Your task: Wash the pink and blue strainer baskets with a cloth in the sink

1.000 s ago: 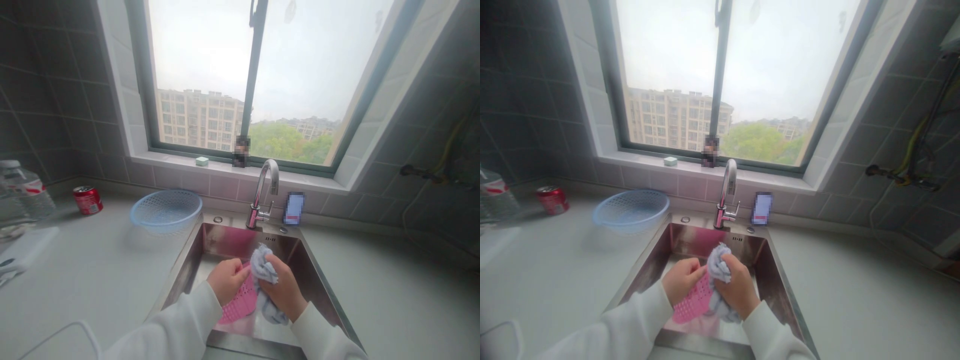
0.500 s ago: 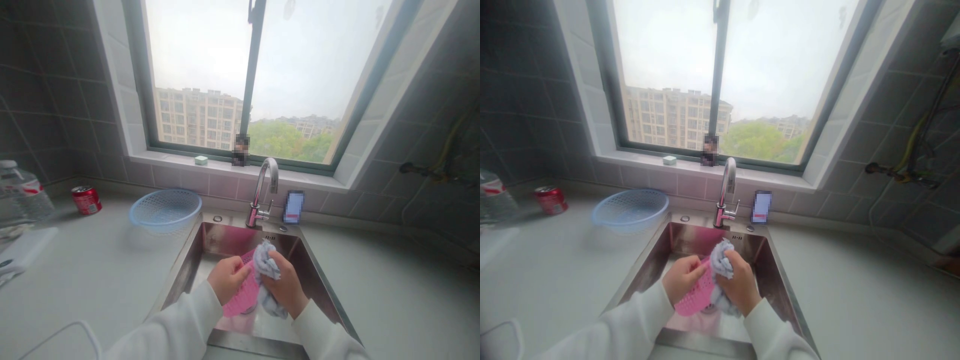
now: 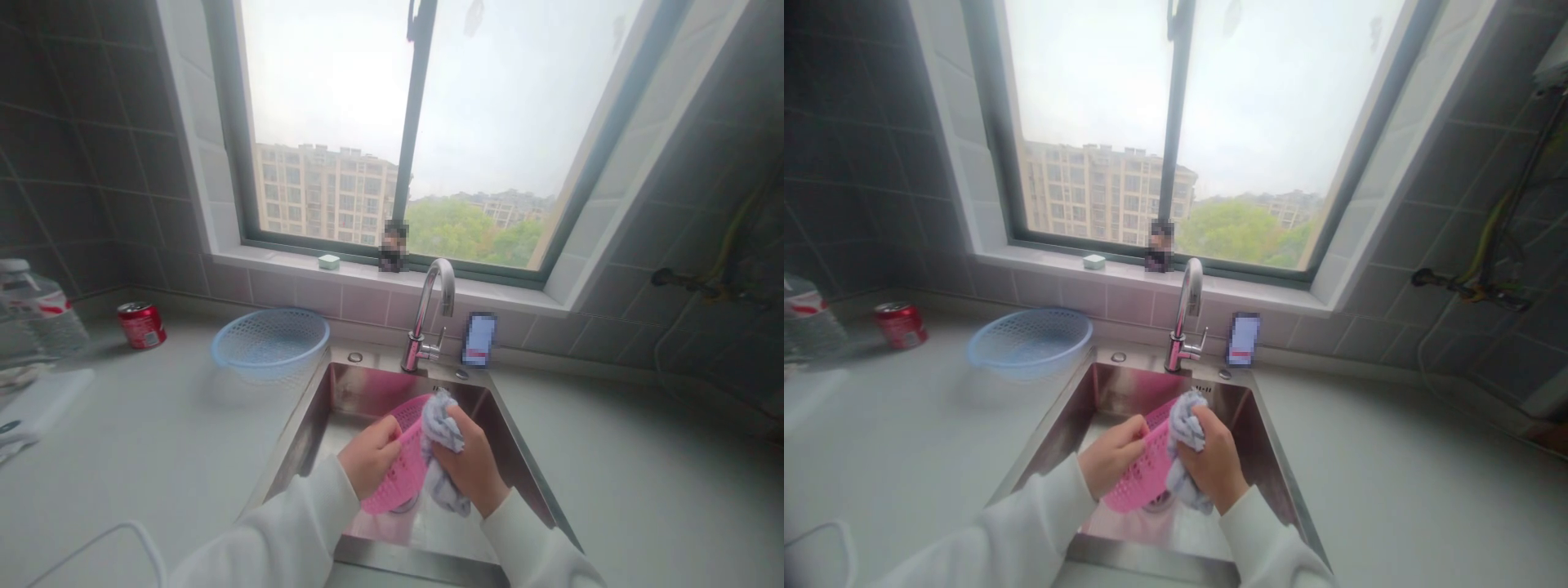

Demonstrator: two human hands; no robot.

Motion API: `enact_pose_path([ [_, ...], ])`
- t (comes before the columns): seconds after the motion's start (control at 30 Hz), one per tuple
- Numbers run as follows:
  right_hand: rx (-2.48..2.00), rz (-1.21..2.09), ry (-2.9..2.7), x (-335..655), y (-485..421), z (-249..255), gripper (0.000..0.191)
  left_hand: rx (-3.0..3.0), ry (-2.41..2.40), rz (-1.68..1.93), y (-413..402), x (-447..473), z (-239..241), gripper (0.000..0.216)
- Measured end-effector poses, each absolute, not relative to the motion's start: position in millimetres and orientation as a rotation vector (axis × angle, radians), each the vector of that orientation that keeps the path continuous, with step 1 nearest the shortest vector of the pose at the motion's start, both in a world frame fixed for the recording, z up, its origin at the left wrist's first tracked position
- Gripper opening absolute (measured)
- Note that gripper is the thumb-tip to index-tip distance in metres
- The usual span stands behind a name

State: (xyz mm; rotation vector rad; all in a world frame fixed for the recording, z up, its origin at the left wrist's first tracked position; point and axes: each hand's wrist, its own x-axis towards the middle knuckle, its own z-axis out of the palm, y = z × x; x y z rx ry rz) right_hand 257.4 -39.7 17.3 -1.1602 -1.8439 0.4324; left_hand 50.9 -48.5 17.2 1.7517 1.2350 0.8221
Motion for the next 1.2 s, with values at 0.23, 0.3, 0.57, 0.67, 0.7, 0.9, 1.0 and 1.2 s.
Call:
enact_pose_path([
  [0.23, -1.198, 0.477, -1.869, 259.8, -33.1, 19.1, 0.013, 1.758, 1.297, 0.883, -47.8, 51.2, 14.9, 0.016],
  [0.3, -1.283, 0.385, -1.783, 270.0, -24.3, 21.6, 0.01, 1.756, 1.296, 0.875, -48.6, 51.6, 15.0, 0.016],
  [0.57, -1.065, 0.552, -1.927, 250.7, -41.7, 16.2, 0.014, 1.796, 1.28, 0.908, -48.6, 52.6, 10.1, 0.031],
  [0.67, -1.175, 0.505, -1.816, 262.9, -28.4, 19.5, 0.014, 1.777, 1.266, 0.896, -50.5, 51.8, 13.4, 0.027],
  [0.7, -1.215, 0.459, -1.783, 268.2, -24.0, 20.5, 0.013, 1.776, 1.252, 0.892, -51.4, 51.6, 14.7, 0.025],
  [0.9, -1.086, 0.509, -1.856, 260.4, -37.5, 14.1, 0.013, 1.824, 1.294, 0.9, -51.7, 51.1, 15.2, 0.032],
  [1.0, -1.031, 0.568, -1.888, 252.6, -42.4, 12.2, 0.014, 1.84, 1.297, 0.916, -51.0, 50.6, 13.2, 0.034],
  [1.2, -1.292, 0.395, -1.735, 280.6, -14.7, 18.0, 0.011, 1.832, 1.27, 0.906, -52.1, 52.2, 13.8, 0.027],
])
